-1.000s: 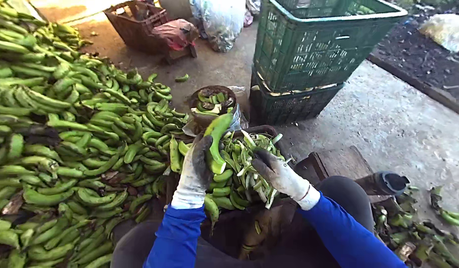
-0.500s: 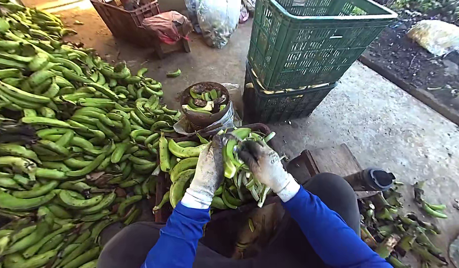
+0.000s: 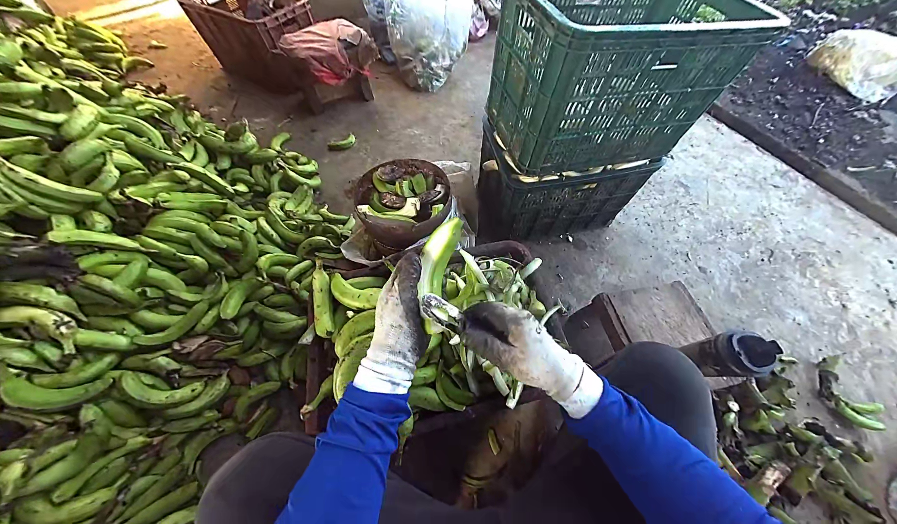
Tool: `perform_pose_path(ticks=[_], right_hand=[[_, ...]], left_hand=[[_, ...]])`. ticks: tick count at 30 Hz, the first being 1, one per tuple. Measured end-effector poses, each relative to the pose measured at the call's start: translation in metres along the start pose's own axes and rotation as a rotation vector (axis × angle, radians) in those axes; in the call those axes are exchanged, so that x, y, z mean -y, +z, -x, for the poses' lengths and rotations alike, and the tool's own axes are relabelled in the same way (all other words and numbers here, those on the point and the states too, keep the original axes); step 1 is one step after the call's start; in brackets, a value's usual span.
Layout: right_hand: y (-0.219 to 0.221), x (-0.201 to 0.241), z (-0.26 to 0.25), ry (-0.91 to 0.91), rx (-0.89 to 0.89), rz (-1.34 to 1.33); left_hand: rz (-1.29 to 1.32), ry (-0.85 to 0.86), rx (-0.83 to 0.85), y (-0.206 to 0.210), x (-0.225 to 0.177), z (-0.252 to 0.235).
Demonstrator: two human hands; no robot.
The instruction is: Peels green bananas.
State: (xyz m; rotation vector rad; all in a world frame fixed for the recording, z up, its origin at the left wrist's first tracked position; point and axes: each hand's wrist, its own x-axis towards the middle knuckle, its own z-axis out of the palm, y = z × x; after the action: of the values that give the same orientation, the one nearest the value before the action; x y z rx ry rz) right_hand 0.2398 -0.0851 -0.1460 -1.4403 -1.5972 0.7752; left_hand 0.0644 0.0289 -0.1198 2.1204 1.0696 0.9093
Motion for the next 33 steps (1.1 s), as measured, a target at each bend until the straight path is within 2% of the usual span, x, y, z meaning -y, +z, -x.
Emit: perform_pose_path(ticks=[2,4,6,9,11,14,18,21,24,27,29,31,33], right_hand=[[0.003,-0.005,-0.002,-0.011,0.012,0.034],[0.001,-0.010,-0.008,-0.001,-0.090,0.120],[-0.005,-0.016,-0.019,0.028,-0.296,0.253],[-0.028,-0.026,-0.037,0.191,-0.461,0.323],[-0.040,-0.025,-0.040,0.307,-0.434,0.306],[-0.035,-0.013,-0.032,0.373,-0.315,0.187],[-0.008,0.006,-0.007,0.215,-0.086,-0.009],[0.004,0.004,-0.001,0.110,0.013,-0.013],[-0.002,-0.008,-0.015,0.060,-0.144,0.140],[-0.023,-0.017,-0.040,0.081,-0.376,0.276],[-0.034,-0.020,-0.049,0.160,-0.449,0.270],[-0.037,-0.014,-0.048,0.261,-0.430,0.223],[-0.029,-0.002,-0.039,0.277,-0.394,0.161]], left_hand=[[0.028,0.017,0.017,0.001,-0.004,0.003],[0.387,-0.158,0.040,0.010,-0.013,0.007],[0.635,-0.312,0.069,0.016,-0.019,0.009],[0.751,-0.519,0.107,0.019,-0.015,0.011],[0.846,-0.589,0.135,0.016,-0.007,0.009],[0.839,-0.594,0.100,0.014,0.005,0.002],[0.674,-0.465,-0.058,0.020,0.011,-0.003],[0.657,-0.372,-0.072,0.016,0.003,-0.002],[0.612,-0.337,0.078,0.009,-0.013,0.007],[0.746,-0.513,0.319,0.009,-0.012,0.010],[0.972,-0.647,0.413,0.017,-0.007,0.010],[1.020,-0.628,0.385,0.021,-0.006,0.009],[0.856,-0.486,0.251,0.023,-0.002,0.004]])
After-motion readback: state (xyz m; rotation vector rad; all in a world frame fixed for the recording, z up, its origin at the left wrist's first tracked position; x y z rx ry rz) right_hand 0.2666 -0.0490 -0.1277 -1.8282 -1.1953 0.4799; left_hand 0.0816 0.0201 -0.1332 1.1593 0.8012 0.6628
